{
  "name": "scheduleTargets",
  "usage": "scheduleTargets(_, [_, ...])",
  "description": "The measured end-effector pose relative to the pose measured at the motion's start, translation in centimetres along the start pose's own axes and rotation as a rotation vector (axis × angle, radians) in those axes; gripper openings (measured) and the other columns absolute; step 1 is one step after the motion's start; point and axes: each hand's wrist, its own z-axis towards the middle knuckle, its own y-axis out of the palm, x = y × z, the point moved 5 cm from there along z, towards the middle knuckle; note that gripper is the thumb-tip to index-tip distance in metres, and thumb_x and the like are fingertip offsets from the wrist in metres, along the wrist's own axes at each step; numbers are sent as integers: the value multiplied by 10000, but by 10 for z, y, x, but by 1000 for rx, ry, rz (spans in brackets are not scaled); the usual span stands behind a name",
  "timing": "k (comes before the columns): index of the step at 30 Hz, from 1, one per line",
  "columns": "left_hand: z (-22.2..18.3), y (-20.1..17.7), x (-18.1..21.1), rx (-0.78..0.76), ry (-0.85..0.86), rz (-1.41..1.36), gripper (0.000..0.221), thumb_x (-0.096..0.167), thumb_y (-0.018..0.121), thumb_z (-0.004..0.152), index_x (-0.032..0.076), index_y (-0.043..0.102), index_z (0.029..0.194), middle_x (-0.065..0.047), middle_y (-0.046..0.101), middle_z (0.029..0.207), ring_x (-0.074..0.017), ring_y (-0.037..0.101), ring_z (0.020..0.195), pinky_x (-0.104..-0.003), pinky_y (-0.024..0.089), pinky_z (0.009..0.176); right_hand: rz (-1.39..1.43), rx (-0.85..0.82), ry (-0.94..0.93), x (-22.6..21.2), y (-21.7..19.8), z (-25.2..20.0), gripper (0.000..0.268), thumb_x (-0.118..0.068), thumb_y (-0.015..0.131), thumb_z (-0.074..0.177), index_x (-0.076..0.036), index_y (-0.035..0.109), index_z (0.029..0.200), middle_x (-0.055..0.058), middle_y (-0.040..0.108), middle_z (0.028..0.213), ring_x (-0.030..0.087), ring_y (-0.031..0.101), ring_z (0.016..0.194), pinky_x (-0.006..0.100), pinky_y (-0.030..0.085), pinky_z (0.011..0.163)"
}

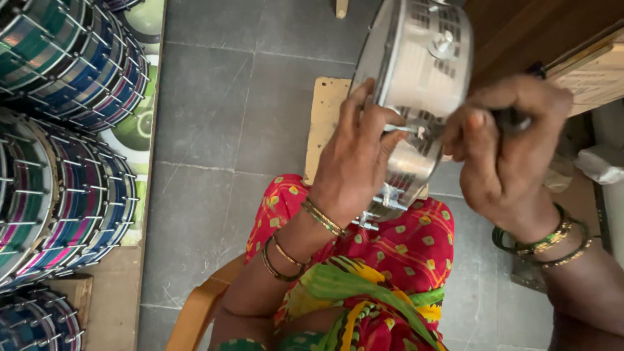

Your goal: The person assembles and secures a drum by placing the drum head onto the shell and then using a wrench to tighten the nuts on the tension rods.

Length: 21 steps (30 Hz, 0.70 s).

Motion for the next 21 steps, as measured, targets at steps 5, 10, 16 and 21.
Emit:
scheduleTargets(5, [1, 4, -1, -31, -24, 0, 236, 164, 678, 1023, 108, 526, 1194, -263, 431, 1545, -438, 685, 1126, -473, 605, 849, -333, -128, -510, -8, 17, -30, 144, -39, 633, 880, -52, 493, 847, 117, 649, 862, 203, 592, 588, 303, 442, 478])
scheduleTargets(10, [7, -3, -7, 1, 23, 47, 238, 152, 670, 1029, 121, 520, 1211, -238, 450, 1534, -444, 644, 1234, -456, 598, 894, -169, -131, -428, 9, 7, -49, 133, -164, 560, 982, -84, 576, 877, 137, 697, 961, 232, 588, 604, 343, 474, 512])
scheduleTargets(16, [-4, 0, -2, -34, 33, 28, 240, 172, 677, 1019, 126, 519, 1194, -243, 438, 1543, -440, 660, 1186, -455, 604, 906, 561, 256, 405, 22, -39, -31, 188, -179, 412, 1254, -51, 492, 1142, 102, 542, 841, 171, 471, 579, 303, 482, 586])
scheduleTargets(21, [-8, 1, -1, -82, 11, 16, 243, 209, 683, 1011, 131, 532, 1184, -235, 444, 1544, -425, 681, 1163, -450, 610, 885, 411, 54, 639, 29, -12, 29, 162, -98, 468, 1141, -79, 403, 1288, 77, 534, 783, 128, 419, 519, 282, 408, 464])
